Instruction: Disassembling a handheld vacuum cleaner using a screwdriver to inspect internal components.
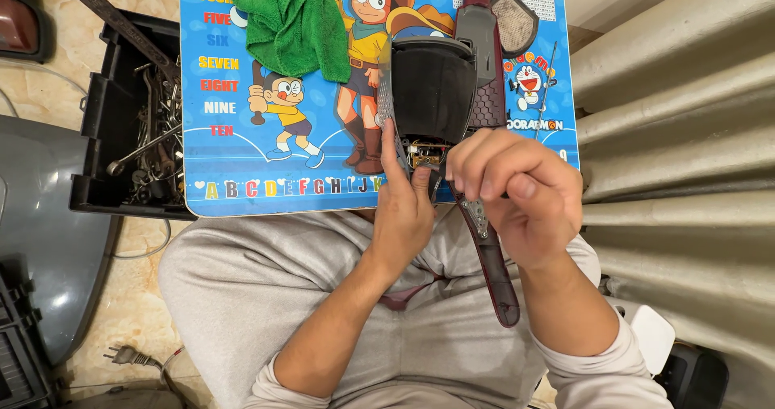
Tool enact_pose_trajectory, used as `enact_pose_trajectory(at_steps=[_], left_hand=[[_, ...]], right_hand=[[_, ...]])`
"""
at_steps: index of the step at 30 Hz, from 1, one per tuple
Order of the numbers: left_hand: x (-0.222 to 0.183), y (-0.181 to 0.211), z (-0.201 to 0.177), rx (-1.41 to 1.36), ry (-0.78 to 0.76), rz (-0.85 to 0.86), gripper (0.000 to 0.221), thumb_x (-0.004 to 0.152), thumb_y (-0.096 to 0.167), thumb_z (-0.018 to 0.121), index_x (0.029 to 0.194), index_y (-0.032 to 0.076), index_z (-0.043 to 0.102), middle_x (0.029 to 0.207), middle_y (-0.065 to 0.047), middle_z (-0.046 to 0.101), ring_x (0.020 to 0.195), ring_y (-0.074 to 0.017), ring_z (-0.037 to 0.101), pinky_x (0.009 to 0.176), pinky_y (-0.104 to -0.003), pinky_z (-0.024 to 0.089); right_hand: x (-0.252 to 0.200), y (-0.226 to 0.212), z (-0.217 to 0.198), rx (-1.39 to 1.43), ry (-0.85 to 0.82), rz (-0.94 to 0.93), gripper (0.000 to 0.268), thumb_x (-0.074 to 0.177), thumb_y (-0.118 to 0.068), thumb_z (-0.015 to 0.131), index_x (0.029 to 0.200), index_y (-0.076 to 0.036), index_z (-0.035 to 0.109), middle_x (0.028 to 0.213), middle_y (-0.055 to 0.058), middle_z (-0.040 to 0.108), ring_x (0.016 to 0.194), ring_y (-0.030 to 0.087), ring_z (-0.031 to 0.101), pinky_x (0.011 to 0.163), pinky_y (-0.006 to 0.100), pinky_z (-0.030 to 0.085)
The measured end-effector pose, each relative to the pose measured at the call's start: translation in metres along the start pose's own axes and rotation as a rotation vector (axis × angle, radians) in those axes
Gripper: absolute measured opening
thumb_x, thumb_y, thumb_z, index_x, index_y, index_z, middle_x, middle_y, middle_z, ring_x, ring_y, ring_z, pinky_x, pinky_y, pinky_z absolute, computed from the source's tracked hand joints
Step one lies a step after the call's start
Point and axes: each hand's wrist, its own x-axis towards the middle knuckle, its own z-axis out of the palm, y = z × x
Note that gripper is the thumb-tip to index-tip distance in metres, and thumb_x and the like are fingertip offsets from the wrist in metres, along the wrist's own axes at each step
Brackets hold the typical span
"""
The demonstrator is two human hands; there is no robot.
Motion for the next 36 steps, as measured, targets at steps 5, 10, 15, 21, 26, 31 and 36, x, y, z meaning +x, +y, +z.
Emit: enact_pose_trajectory(at_steps=[5,10,15,21,26,31,36], left_hand=[[0.0,-0.008,0.002,0.038,0.009,0.014,0.081,0.12,0.014,0.051,0.184,0.013,0.002,0.071,-0.018,0.063,0.056,-0.0358,0.055,0.063,-0.049,0.045],[0.002,-0.022,0.002,0.078,0.029,0.075,0.088,0.121,0.025,0.053,0.185,0.008,-0.004,0.061,-0.006,0.069,0.056,-0.0268,0.074,0.061,-0.036,0.062],[0.002,-0.029,0.003,0.097,0.033,0.084,0.088,0.121,0.024,0.054,0.186,0.008,-0.003,0.062,-0.007,0.07,0.057,-0.0256,0.074,0.062,-0.035,0.061],[0.003,-0.028,0.005,0.081,0.029,0.096,0.086,0.121,0.025,0.054,0.186,0.01,-0.001,0.07,-0.01,0.074,0.059,-0.0261,0.074,0.064,-0.038,0.062],[0.001,-0.022,0.002,0.084,0.038,0.1,0.083,0.122,0.025,0.051,0.186,0.012,0.002,0.08,-0.021,0.078,0.064,-0.0431,0.073,0.066,-0.05,0.058],[0.002,-0.012,0.003,-0.025,0.04,0.15,0.084,0.115,0.001,0.054,0.182,0.012,0.004,0.163,-0.037,0.062,0.142,-0.0482,0.072,0.117,-0.047,0.055],[0.003,-0.015,0.004,0.019,0.047,0.186,0.082,0.117,0.005,0.055,0.182,0.01,0.004,0.156,-0.038,0.066,0.12,-0.05,0.077,0.104,-0.047,0.059]], right_hand=[[0.004,0.001,0.002,0.103,-0.044,0.056,0.03,0.113,-0.026,0.047,0.089,-0.009,0.052,0.075,0.011,0.05,0.072,0.03,0.048,0.074,0.046,0.044],[0.006,0.034,-0.007,0.288,-0.082,-0.099,0.032,0.109,-0.028,0.049,0.08,-0.016,0.048,0.057,0.0,0.037,0.054,0.019,0.038,0.053,0.034,0.034],[0.02,0.037,-0.008,0.296,-0.169,-0.118,0.035,0.101,-0.027,0.05,0.068,-0.018,0.044,0.049,-0.003,0.034,0.042,0.016,0.034,0.041,0.033,0.028],[0.028,0.037,-0.01,0.332,-0.239,-0.06,0.017,0.103,-0.023,0.053,0.091,-0.013,0.046,0.054,0.002,0.04,0.046,0.017,0.039,0.044,0.033,0.034],[0.022,0.021,-0.007,-0.011,-0.188,-0.168,0.023,0.114,-0.027,0.061,0.116,-0.009,0.048,0.082,0.017,0.069,0.072,0.03,0.076,0.064,0.037,0.059],[0.011,-0.001,-0.025,-0.778,-0.152,-0.528,0.05,0.096,-0.032,0.092,0.118,0.003,0.065,0.099,0.027,0.07,0.085,0.035,0.076,0.078,0.047,0.073],[0.005,-0.022,-0.021,-0.84,-0.18,-0.41,0.041,0.099,-0.008,0.096,0.119,0.005,0.063,0.104,0.032,0.073,0.092,0.041,0.084,0.083,0.046,0.074]])
